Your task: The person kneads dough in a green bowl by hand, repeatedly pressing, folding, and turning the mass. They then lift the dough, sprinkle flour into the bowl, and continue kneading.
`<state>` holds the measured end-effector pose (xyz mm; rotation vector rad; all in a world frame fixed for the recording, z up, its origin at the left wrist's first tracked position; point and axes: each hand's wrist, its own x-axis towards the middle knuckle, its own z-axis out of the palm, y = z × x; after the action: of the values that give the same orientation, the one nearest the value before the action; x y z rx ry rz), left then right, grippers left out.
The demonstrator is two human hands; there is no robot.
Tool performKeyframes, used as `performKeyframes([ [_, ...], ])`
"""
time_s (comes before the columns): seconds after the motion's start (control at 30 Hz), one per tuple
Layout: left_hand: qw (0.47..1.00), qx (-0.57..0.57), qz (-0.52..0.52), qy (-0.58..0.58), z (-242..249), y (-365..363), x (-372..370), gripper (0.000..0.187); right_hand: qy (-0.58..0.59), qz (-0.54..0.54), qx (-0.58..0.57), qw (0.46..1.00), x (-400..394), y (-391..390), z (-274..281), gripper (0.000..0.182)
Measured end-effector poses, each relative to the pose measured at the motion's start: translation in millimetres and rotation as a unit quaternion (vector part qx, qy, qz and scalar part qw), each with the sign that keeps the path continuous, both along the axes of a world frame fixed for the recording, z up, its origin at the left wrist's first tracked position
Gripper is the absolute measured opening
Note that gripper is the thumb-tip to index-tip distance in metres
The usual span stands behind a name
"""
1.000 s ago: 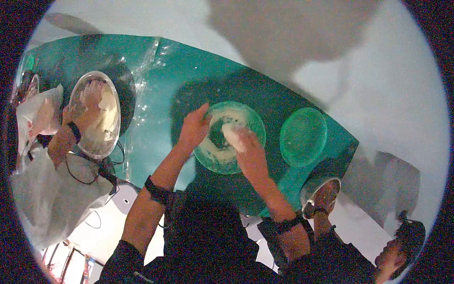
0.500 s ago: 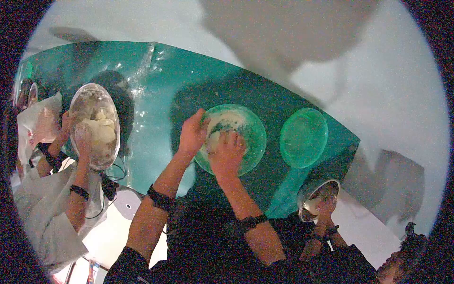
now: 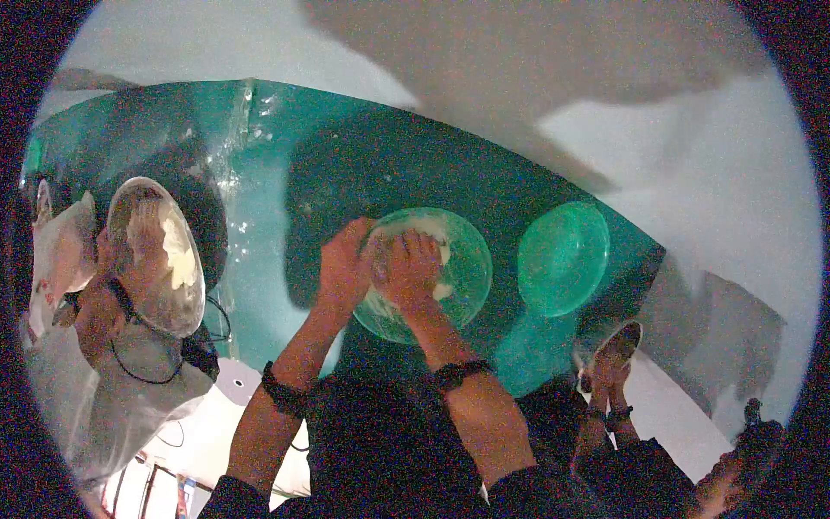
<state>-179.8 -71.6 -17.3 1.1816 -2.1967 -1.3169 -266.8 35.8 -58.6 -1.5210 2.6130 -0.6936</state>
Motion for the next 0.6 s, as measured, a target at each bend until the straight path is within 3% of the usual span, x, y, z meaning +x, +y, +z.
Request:
performKeyframes([
  [0.07, 1.000, 0.005, -0.017, -0.025, 3, -2, 2, 0.023, -0.019, 0.030, -0.067, 0.997, -7, 1, -5, 0.034],
  [0.27, 0.997, 0.001, -0.044, -0.069, 24, 1, 0, 0.021, -0.123, -0.071, 0.057, 0.988, -7, -12, 26, 0.028],
  [0.37, 0.993, -0.036, -0.046, -0.106, 18, 4, -2, 0.023, -0.464, -0.086, -0.095, 0.877, -22, 9, 25, 0.024],
  [0.47, 0.994, -0.040, -0.040, -0.097, 21, 6, -3, 0.025, -0.411, -0.118, 0.047, 0.903, -34, 51, 31, 0.028],
  [0.5, 0.994, -0.037, -0.037, -0.100, 24, 8, -4, 0.026, -0.370, -0.113, 0.092, 0.918, -35, 48, 67, 0.030],
  [0.6, 0.992, -0.035, -0.033, -0.120, 26, 12, -5, 0.025, -0.190, -0.062, 0.121, 0.972, -23, 61, 70, 0.030],
])
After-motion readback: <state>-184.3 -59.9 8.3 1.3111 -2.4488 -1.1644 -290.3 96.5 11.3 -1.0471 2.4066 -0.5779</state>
